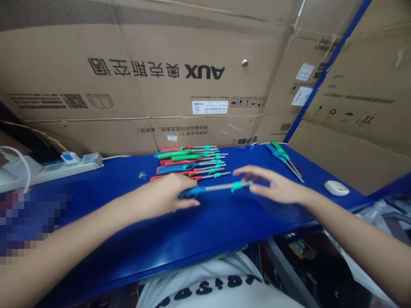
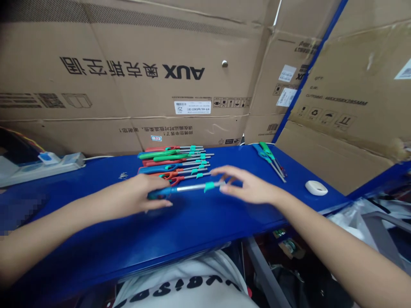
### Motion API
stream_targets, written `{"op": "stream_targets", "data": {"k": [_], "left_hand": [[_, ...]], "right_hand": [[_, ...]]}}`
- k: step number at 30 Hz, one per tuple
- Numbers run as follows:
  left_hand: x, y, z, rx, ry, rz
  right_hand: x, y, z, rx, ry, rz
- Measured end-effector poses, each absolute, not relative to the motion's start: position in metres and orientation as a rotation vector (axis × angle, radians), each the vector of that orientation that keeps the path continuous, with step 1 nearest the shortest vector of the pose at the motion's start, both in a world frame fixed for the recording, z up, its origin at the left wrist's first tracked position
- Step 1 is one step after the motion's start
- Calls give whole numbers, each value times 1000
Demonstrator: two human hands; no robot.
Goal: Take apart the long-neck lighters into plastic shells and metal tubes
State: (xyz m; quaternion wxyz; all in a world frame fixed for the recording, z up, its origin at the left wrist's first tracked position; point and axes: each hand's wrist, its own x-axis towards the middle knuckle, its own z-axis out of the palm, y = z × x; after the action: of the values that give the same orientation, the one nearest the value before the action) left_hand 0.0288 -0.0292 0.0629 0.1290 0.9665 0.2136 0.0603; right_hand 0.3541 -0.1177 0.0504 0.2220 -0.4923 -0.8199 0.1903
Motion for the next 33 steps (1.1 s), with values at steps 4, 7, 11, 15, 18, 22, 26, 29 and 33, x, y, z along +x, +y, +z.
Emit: {"op": "stream_targets", "data": {"k": [4,7,11,15,18,22,26,29,33], "left_hand": [[34,11,67,3011,1049,205],[37,30,66,3078,1261,110],[39,51,52,3108,1168,176],[39,67,37,3173,1047,370],[41,71,32,3250,1000,444],[42,68,29,3289,956,515],[44,56,29,3279,892,690],[51,37,31,3273,764,783],[68,-5,35,3331,577,874]], "right_hand": [[436,-75,27,-2290,-1777,-237],[483,-57,10,-2733,-1520,-380],[505,-50,0,-2753,-1543,-352],[502,-49,-4,-2681,-1620,-299],[493,-50,-9,-2543,-1736,-273],[470,-55,-19,-2311,-1942,-211],[434,-64,-15,-2018,-2025,-312],[399,-74,3,-1944,-1933,-187],[342,-98,32,-1810,-2104,117]]}}
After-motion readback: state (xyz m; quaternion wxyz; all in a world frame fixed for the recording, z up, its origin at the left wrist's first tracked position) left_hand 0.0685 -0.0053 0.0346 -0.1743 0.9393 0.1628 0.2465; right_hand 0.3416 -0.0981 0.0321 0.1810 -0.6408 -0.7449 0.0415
